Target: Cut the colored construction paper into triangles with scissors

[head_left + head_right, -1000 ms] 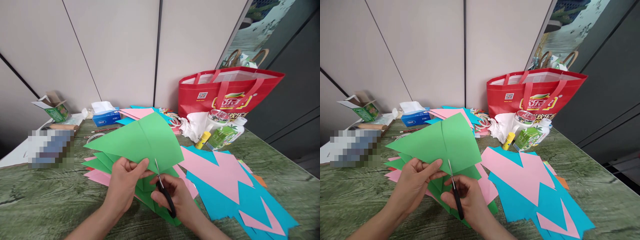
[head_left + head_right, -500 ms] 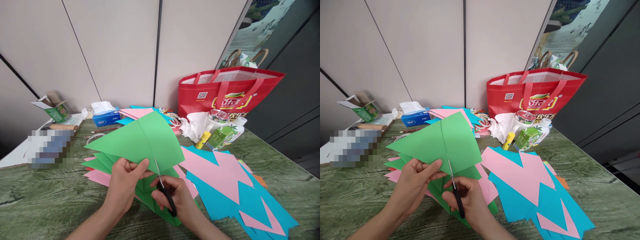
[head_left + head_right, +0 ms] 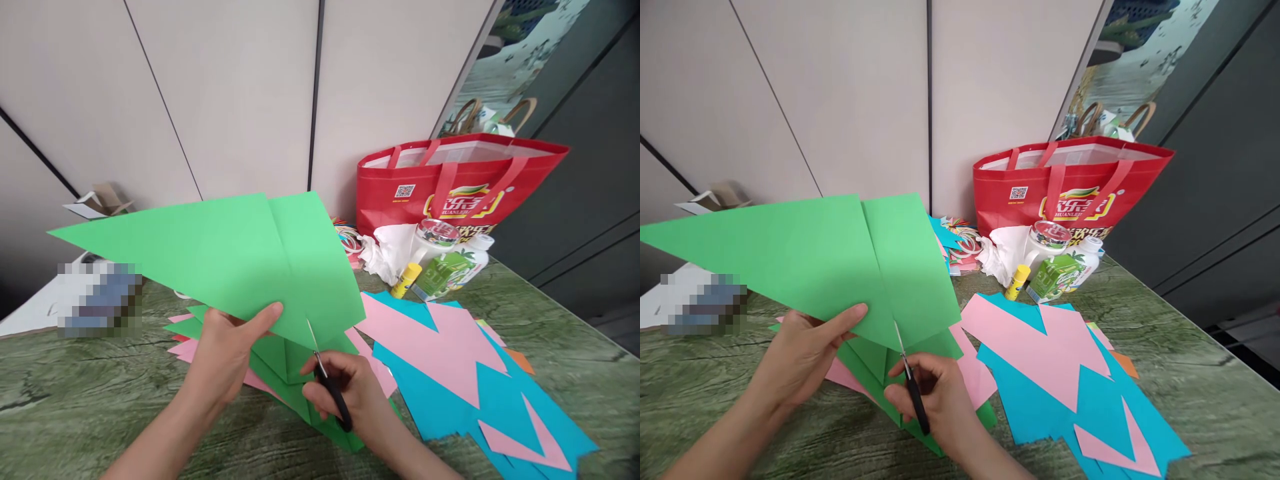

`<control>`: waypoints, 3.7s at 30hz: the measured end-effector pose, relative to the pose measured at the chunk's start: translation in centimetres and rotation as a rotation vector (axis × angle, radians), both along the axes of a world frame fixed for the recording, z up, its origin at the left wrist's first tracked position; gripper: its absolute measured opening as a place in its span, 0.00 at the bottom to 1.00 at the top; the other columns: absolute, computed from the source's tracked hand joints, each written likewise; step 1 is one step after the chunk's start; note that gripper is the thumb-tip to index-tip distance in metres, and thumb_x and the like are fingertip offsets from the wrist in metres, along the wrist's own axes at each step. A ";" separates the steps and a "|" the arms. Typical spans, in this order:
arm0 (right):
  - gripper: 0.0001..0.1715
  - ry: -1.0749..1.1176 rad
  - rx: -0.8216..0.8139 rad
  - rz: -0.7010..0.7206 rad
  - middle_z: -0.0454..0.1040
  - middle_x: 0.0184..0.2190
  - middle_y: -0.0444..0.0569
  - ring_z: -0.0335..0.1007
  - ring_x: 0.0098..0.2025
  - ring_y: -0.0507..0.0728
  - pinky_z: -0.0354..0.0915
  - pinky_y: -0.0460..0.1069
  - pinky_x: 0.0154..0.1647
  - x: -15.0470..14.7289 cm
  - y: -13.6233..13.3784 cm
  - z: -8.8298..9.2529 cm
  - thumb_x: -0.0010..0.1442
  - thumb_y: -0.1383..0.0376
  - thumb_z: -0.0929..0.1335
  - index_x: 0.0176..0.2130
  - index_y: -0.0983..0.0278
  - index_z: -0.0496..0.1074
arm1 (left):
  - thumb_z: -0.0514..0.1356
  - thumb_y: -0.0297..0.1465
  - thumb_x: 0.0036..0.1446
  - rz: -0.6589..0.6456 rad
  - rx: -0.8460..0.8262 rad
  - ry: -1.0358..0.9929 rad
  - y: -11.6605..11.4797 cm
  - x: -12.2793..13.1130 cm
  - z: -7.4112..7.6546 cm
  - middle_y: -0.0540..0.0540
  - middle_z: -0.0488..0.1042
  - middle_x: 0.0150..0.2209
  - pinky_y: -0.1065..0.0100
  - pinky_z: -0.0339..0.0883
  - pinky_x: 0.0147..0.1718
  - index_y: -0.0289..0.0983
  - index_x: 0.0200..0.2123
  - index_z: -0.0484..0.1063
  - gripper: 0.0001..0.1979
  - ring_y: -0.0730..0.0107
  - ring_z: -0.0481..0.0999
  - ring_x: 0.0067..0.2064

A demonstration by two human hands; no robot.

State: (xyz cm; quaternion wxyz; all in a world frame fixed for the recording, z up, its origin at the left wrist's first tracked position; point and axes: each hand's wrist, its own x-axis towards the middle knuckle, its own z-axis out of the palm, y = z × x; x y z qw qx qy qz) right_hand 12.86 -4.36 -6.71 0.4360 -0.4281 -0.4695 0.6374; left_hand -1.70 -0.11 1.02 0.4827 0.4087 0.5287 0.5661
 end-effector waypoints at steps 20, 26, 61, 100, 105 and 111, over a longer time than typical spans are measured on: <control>0.12 0.243 0.038 0.030 0.75 0.31 0.49 0.70 0.34 0.55 0.65 0.50 0.38 0.3 0.2 -0.2 0.43 0.65 0.74 0.28 0.64 0.67 | 0.67 0.32 0.39 -0.225 -0.096 0.050 0.4 -0.7 -0.5 0.47 0.78 0.40 0.67 0.73 0.27 0.39 0.44 0.71 0.24 0.62 0.76 0.35; 0.17 0.183 0.007 -0.007 0.73 0.29 0.48 0.68 0.31 0.54 0.64 0.49 0.34 0.4 0.1 0.5 0.42 0.63 0.74 0.29 0.64 0.63 | 0.67 0.31 0.39 -0.210 -0.106 0.040 0.4 -0.7 -0.7 0.48 0.78 0.39 0.67 0.74 0.28 0.39 0.47 0.68 0.28 0.63 0.76 0.36; 0.16 0.047 0.052 -0.060 0.65 0.18 0.41 0.56 0.19 0.49 0.54 0.45 0.21 0.0 0.2 0.2 0.39 0.58 0.73 0.23 0.64 0.65 | 0.66 0.30 0.40 -0.204 -0.051 0.084 0.2 -0.4 -0.3 0.49 0.78 0.38 0.63 0.75 0.26 0.42 0.43 0.70 0.23 0.62 0.77 0.31; 0.32 0.096 0.064 -0.074 0.68 0.21 0.39 0.67 0.22 0.51 0.63 0.46 0.24 0.0 -0.2 0.8 0.44 0.68 0.73 0.47 0.61 0.60 | 0.66 0.31 0.39 -0.238 -0.116 0.006 -0.1 -0.6 0.2 0.45 0.78 0.37 0.65 0.74 0.26 0.37 0.45 0.70 0.25 0.60 0.77 0.34; 0.18 0.068 0.204 -0.028 0.69 0.31 0.47 0.68 0.34 0.55 0.63 0.49 0.37 0.2 -0.1 0.7 0.48 0.68 0.70 0.40 0.63 0.64 | 0.66 0.30 0.41 -0.301 -0.143 0.010 -0.3 -0.5 0.2 0.46 0.77 0.39 0.64 0.75 0.27 0.38 0.44 0.70 0.23 0.60 0.77 0.35; 0.15 0.088 0.191 -0.043 0.68 0.30 0.46 0.65 0.33 0.53 0.62 0.48 0.34 0.2 0.0 0.9 0.48 0.68 0.69 0.38 0.63 0.64 | 0.64 0.31 0.43 -0.366 -0.186 0.044 -0.6 -0.1 0.0 0.49 0.79 0.36 0.65 0.74 0.28 0.40 0.38 0.73 0.15 0.62 0.77 0.34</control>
